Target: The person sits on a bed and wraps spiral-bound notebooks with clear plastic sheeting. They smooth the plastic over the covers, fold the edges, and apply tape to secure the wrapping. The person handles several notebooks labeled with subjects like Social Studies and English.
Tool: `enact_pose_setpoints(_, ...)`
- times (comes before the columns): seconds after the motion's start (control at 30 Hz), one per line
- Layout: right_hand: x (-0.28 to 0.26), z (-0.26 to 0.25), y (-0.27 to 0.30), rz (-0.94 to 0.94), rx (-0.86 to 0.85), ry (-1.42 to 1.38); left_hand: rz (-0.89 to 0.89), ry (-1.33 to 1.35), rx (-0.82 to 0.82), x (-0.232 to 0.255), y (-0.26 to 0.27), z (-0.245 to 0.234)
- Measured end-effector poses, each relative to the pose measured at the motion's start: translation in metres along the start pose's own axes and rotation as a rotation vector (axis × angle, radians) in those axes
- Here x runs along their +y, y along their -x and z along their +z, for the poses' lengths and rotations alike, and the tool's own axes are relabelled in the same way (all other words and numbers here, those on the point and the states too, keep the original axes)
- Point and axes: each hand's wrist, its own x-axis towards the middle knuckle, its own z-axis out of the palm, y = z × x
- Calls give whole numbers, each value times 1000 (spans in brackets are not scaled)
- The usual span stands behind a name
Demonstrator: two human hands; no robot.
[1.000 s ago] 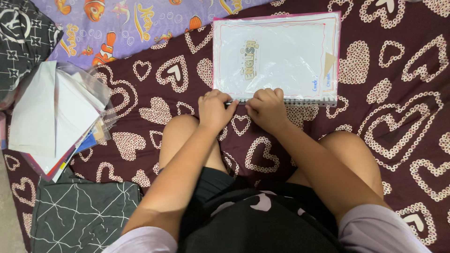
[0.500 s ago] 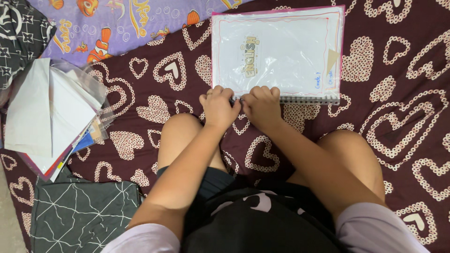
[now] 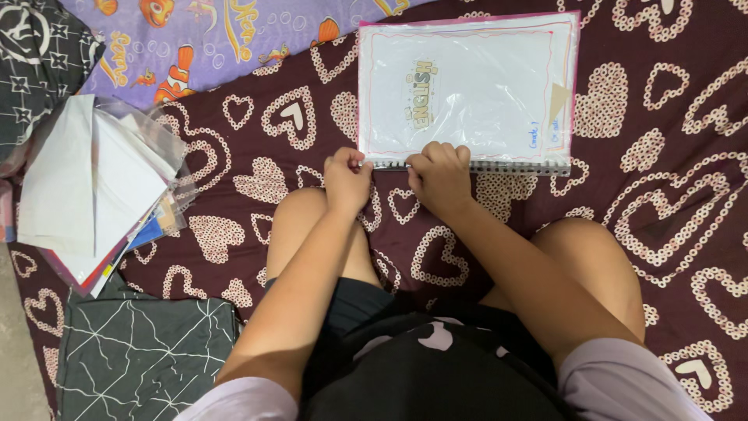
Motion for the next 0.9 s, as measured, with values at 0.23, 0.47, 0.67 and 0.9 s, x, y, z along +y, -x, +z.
enact_pose_setpoints(0.23, 0, -2, 0, -1, -11, 11, -152, 93, 26, -3, 0, 1)
enact_pose_setpoints(0.47, 0, -1, 0, 16, -17, -3, -181, 95, 30, 2, 2, -3)
enact_pose_setpoints(0.67, 0, -2, 1, 13, -6, -5, -155, 62, 36, 2, 4, -3)
enact_pose_setpoints(0.9, 1, 2, 2, -7, 16, 3, -133, 62, 34, -4, 2, 7)
